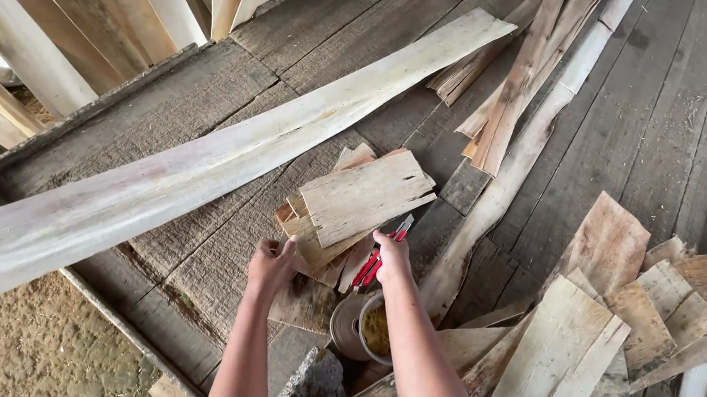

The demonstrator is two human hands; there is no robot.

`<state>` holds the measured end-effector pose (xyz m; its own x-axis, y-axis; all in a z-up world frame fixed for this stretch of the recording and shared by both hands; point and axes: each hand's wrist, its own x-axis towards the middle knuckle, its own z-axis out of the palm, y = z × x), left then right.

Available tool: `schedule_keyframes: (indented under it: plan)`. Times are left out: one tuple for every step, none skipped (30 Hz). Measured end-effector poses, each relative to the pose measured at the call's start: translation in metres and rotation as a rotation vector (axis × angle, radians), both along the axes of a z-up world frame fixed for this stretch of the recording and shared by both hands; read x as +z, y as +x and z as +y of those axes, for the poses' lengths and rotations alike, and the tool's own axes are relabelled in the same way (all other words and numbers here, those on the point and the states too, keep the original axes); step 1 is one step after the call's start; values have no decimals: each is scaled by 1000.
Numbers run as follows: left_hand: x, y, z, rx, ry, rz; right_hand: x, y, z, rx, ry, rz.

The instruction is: The person gathers several small wooden planks from a pile and places them on a wooden workbench. Using a red utility knife, the person repeatedly scores and cuts the planks into smaller pieces, creating wood shavings and offcuts on the bench.

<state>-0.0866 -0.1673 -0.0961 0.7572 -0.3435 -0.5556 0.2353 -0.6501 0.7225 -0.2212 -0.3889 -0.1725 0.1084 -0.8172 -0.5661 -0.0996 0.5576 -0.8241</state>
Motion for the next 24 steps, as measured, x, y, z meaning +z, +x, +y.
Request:
schedule_keyframes:
  plan:
    - [5,1,-3,-2,1,-1,-12,-1,-5,-2,1,-1]
    - [9,2,-6,-6,19,13,-24,-1,-10,10,4,1]
    - [13,4,-9,-9,36,26,-36,-1,-16,24,4,2]
    - [10,6,-14,-8,33,26,-30,2,-13,24,2,1]
    - [7,9,-18,3,25,51,-23,6,-10,68,15,44]
    - [4,11,-21,13,16,76,-16,9,-7,111,27,86]
    - [12,13,-24,19,14,77,-12,12,-6,117,25,88]
    - [21,15,-27,10,22,56,-9,14,-4,125,50,64]
    - [29,16,-30,3,31,34,-5,17,-3,136,76,41]
    - [41,18,-29,12,28,35,-10,23,-4,145,73,43]
    - [52,18,-28,25,12,20,-15,26,-3,152,95,-5]
    - [63,17,-27,37,-4,4,-20,28,-3,158,118,-53]
    - [75,17,-24,41,-1,7,9,32,9,162,121,-49]
    - [86,17,-21,53,-13,-14,39,35,21,158,150,-130]
    - [99,17,-17,64,-23,-38,70,39,34,151,179,-213]
    - [96,17,-14,65,-20,-36,77,40,39,152,182,-210]
    - [94,19,-11,91,-51,-56,86,44,42,171,157,-250]
    - [94,21,-6,117,-81,-76,96,49,47,189,132,-291]
    - [101,19,-2,121,-83,-80,99,48,47,194,130,-294]
    - [109,17,4,140,-117,-95,102,47,47,192,115,-322]
    - [117,15,9,162,-152,-110,106,47,48,193,98,-351]
    - [128,12,15,169,-156,-116,118,48,51,201,95,-355]
    - [139,9,21,181,-185,-129,131,48,55,219,50,-357]
    - [150,5,27,193,-214,-142,144,47,59,237,5,-358]
